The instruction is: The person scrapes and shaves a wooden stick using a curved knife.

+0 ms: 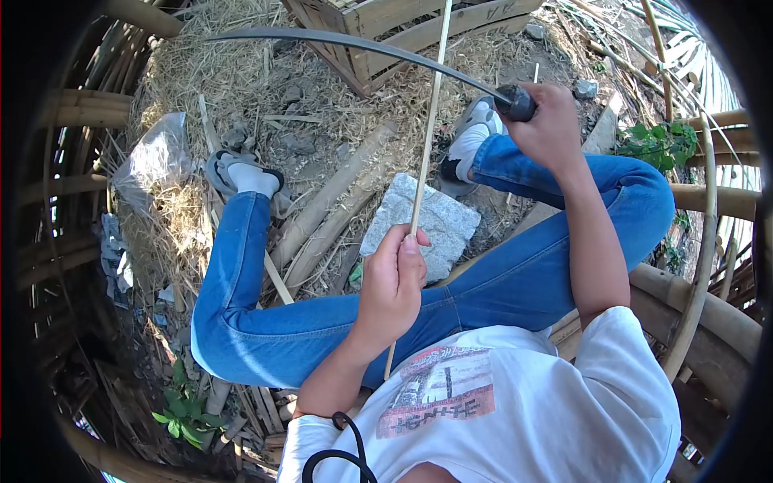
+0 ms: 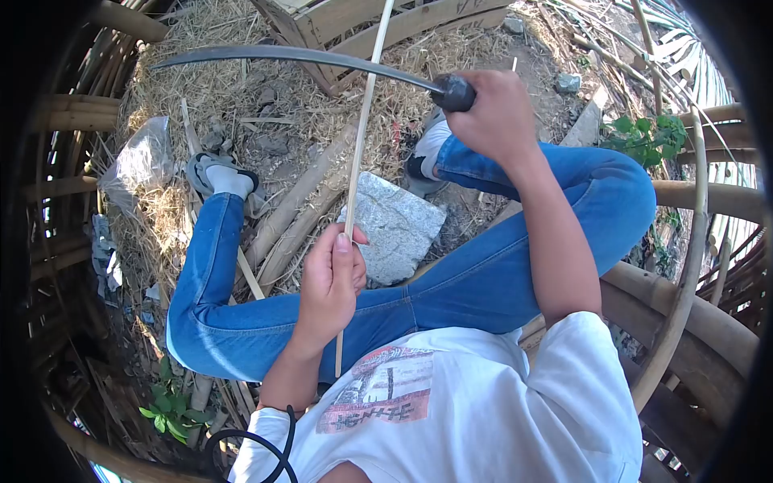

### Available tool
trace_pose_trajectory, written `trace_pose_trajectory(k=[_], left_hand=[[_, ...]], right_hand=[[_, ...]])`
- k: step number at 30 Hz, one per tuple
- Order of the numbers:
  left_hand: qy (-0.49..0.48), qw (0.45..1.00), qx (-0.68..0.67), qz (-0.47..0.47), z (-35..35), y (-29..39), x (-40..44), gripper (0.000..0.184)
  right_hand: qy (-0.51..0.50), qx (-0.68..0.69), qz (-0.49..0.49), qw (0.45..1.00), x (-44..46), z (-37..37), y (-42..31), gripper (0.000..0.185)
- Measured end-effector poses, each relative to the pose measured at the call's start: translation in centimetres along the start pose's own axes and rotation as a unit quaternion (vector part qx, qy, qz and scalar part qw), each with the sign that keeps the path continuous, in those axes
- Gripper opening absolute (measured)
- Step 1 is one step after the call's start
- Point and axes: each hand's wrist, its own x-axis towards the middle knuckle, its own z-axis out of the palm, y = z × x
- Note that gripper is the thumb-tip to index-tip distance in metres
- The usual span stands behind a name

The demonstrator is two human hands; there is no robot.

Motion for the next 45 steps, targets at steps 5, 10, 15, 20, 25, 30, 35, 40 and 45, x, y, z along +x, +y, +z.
trace_pose_trajectory(k=[5, 10, 15, 20, 25, 30, 35, 40, 45], left_hand=[[0.028, 0.994, 0.100, 0.038, 0.5, -0.3, 0.0, 0.026], [0.032, 0.991, 0.121, 0.046, 0.5, -0.1, -0.1, 0.028], [0.028, 0.991, 0.123, 0.047, 0.4, 0.6, -0.1, 0.030], [0.015, 0.995, 0.097, 0.034, 0.4, 0.8, -0.2, 0.031], [0.003, 0.996, 0.081, 0.029, 0.1, 1.5, -0.2, 0.033], [-0.025, 0.998, 0.064, -0.012, -0.6, 2.2, -1.4, 0.035], [-0.050, 0.998, 0.025, 0.004, -1.1, 3.0, -1.8, 0.034], [-0.015, 0.997, -0.072, -0.037, -2.0, 2.8, -0.6, 0.039], [-0.028, 0.976, -0.182, -0.116, -2.5, 2.4, 0.5, 0.037]], right_hand=[[-0.072, -0.037, 0.004, 0.997, -1.0, 1.1, -1.5, 0.031], [-0.038, -0.081, -0.010, 0.996, -0.8, 0.6, -1.5, 0.033], [0.005, -0.106, -0.013, 0.994, -0.5, 0.4, -0.2, 0.033], [0.020, -0.123, -0.003, 0.992, -0.2, -0.2, 0.4, 0.033], [0.074, -0.141, -0.029, 0.987, 0.1, -0.6, 1.6, 0.036], [0.104, -0.171, 0.059, 0.978, 1.5, -1.9, 3.1, 0.035], [0.153, -0.212, 0.199, 0.944, 3.0, -5.1, 8.0, 0.029], [0.096, -0.029, 0.195, 0.976, 2.2, -3.8, 5.8, 0.030], [-0.055, 0.088, 0.136, 0.985, 1.1, 0.5, 0.6, 0.027]])
